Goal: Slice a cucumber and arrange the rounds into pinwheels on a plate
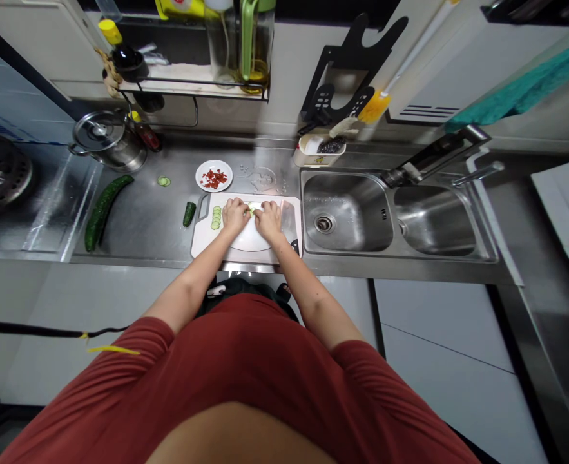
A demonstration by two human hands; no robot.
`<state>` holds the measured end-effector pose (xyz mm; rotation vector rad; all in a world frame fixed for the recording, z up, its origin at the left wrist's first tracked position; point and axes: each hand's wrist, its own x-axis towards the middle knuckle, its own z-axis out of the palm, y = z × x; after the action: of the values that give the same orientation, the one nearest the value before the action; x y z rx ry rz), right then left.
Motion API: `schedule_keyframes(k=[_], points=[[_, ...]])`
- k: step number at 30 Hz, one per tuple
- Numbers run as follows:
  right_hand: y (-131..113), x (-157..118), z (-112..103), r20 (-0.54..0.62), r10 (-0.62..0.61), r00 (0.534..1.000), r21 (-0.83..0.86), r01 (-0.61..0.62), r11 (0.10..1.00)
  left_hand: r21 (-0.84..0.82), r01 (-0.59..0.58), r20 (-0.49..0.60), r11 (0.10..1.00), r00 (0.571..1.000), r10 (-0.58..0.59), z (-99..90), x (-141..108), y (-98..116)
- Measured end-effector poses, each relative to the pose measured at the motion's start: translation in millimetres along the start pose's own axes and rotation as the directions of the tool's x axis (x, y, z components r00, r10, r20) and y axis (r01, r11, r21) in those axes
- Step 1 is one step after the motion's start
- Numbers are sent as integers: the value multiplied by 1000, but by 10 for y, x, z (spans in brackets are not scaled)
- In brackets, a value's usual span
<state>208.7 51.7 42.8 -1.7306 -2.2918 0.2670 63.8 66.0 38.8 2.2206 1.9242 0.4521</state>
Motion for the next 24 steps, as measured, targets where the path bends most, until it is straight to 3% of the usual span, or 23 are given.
schedule_keyframes(k=[7, 15, 24], points=[[-20, 2, -4, 3, 2, 1000, -2, -2, 1000, -30, 4, -3, 1000, 1000, -4, -4, 1, 35], [43, -47, -119, 3, 36, 999, 5, -36, 999, -63, 128, -60, 990, 990, -131, -71, -80, -52], [45, -55, -101, 25, 35, 999, -3, -35, 999, -26, 45, 23, 999, 999, -44, -101, -211, -83]])
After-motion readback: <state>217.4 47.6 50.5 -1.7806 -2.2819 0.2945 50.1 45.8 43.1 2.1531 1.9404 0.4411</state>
